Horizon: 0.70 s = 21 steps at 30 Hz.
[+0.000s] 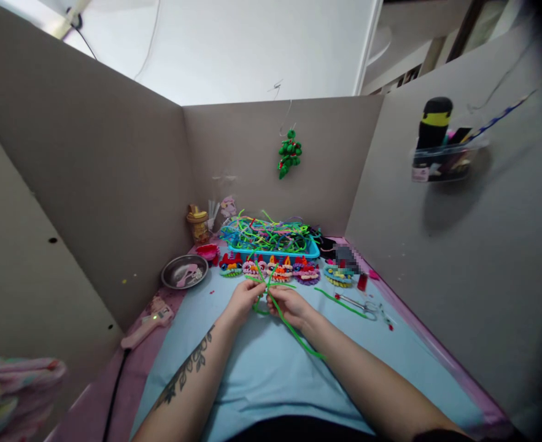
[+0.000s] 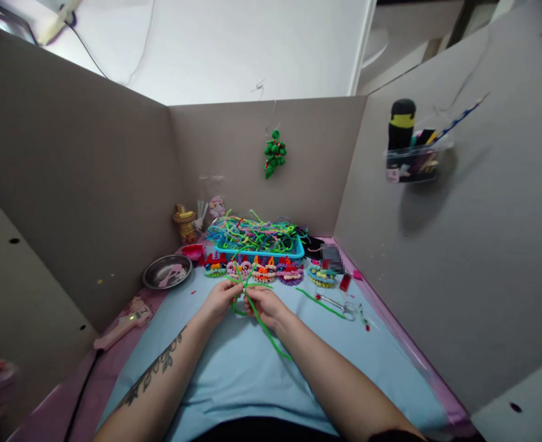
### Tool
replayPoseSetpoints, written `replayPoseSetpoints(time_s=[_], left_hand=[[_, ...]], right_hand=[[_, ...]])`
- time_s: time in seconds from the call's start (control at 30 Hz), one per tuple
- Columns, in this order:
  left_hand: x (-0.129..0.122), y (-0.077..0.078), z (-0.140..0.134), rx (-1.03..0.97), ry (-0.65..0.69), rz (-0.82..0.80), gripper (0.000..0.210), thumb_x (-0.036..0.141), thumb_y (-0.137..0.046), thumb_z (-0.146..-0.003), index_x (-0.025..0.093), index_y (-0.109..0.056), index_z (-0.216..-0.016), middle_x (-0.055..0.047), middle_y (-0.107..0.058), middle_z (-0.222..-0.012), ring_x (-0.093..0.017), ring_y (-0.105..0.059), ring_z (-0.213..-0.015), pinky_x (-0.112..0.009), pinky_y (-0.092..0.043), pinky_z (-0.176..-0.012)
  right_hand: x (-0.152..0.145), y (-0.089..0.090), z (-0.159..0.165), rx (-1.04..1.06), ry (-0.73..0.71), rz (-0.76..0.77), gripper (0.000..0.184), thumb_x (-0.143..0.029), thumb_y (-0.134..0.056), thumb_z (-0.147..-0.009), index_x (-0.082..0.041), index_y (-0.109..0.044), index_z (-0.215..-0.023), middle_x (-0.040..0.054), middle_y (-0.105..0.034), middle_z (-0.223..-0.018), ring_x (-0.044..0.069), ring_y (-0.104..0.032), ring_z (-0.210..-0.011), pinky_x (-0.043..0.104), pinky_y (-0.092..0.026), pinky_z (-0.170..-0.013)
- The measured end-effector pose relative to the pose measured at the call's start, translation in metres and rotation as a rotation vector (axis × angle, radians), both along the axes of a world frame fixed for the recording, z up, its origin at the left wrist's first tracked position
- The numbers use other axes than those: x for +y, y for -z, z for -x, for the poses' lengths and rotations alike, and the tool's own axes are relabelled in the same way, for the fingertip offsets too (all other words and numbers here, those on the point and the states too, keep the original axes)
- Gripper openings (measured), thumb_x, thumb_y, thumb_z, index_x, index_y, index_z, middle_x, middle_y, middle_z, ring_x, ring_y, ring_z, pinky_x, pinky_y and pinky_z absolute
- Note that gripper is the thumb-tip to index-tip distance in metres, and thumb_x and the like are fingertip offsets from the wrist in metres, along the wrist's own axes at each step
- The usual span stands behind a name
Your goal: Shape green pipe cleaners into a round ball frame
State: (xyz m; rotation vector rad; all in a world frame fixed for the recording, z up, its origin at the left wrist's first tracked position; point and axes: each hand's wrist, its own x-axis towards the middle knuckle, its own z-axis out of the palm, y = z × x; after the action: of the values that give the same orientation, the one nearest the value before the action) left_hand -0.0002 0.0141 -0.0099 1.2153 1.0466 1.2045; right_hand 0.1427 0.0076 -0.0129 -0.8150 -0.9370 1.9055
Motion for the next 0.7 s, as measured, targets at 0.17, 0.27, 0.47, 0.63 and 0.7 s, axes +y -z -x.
replayPoseSetpoints(time_s=[0.17,0.27,0.47,0.63,0.7], left_hand=[[0.0,-0.005,0.0,0.058,-0.142,-0.095,0.034,0.046,-0.065,-0.062,0.013,-0.055,-0.064,0.004,-0.049,-0.052,-0.007,-0.04,-0.048,-0.021,-0.029,-0.048],[-0.001,-0.01,0.002,0.149,-0.3,-0.172,0.031,0.043,-0.064,-0.063,0.013,-0.056,-0.062,0.002,-0.053,-0.054,-0.01,-0.045,-0.053,-0.022,-0.034,-0.052],[-0.008,-0.014,-0.001,0.287,-0.36,-0.273,0.024,0.037,-0.06,-0.068,0.014,-0.06,-0.062,-0.002,-0.06,-0.06,-0.014,-0.052,-0.06,-0.024,-0.038,-0.056],[-0.008,-0.01,-0.004,0.336,-0.292,-0.295,0.022,0.035,-0.059,-0.069,0.014,-0.061,-0.06,-0.001,-0.06,-0.058,-0.014,-0.051,-0.057,-0.024,-0.037,-0.054],[-0.007,-0.007,-0.003,0.387,-0.282,-0.325,0.021,0.033,-0.058,-0.07,0.014,-0.062,-0.062,-0.001,-0.06,-0.06,-0.014,-0.052,-0.058,-0.024,-0.037,-0.055]], right_hand=[[0.001,0.003,0.0,-0.073,0.276,-0.041,0.026,-0.019,-0.066,-0.058,-0.02,-0.049,-0.078,-0.0026,-0.053,-0.067,0.011,-0.05,-0.057,0.023,-0.038,-0.052],[-0.001,-0.003,-0.004,-0.257,0.68,-0.358,0.02,-0.021,-0.063,-0.062,-0.022,-0.048,-0.076,-0.002,-0.051,-0.069,0.013,-0.048,-0.064,0.024,-0.039,-0.058],[-0.01,-0.01,0.001,-0.693,0.527,-0.792,0.014,-0.033,-0.056,-0.074,-0.021,-0.059,-0.081,0.0041,-0.061,-0.08,0.015,-0.049,-0.064,0.028,-0.039,-0.062],[-0.007,0.001,0.012,-0.699,0.479,-0.712,0.015,-0.034,-0.059,-0.07,-0.022,-0.059,-0.08,0.0028,-0.063,-0.074,0.017,-0.055,-0.066,0.028,-0.041,-0.063],[-0.007,0.001,0.012,-0.635,0.494,-0.686,0.012,-0.032,-0.059,-0.069,-0.021,-0.059,-0.074,0.0024,-0.062,-0.068,0.017,-0.055,-0.063,0.028,-0.041,-0.061]])
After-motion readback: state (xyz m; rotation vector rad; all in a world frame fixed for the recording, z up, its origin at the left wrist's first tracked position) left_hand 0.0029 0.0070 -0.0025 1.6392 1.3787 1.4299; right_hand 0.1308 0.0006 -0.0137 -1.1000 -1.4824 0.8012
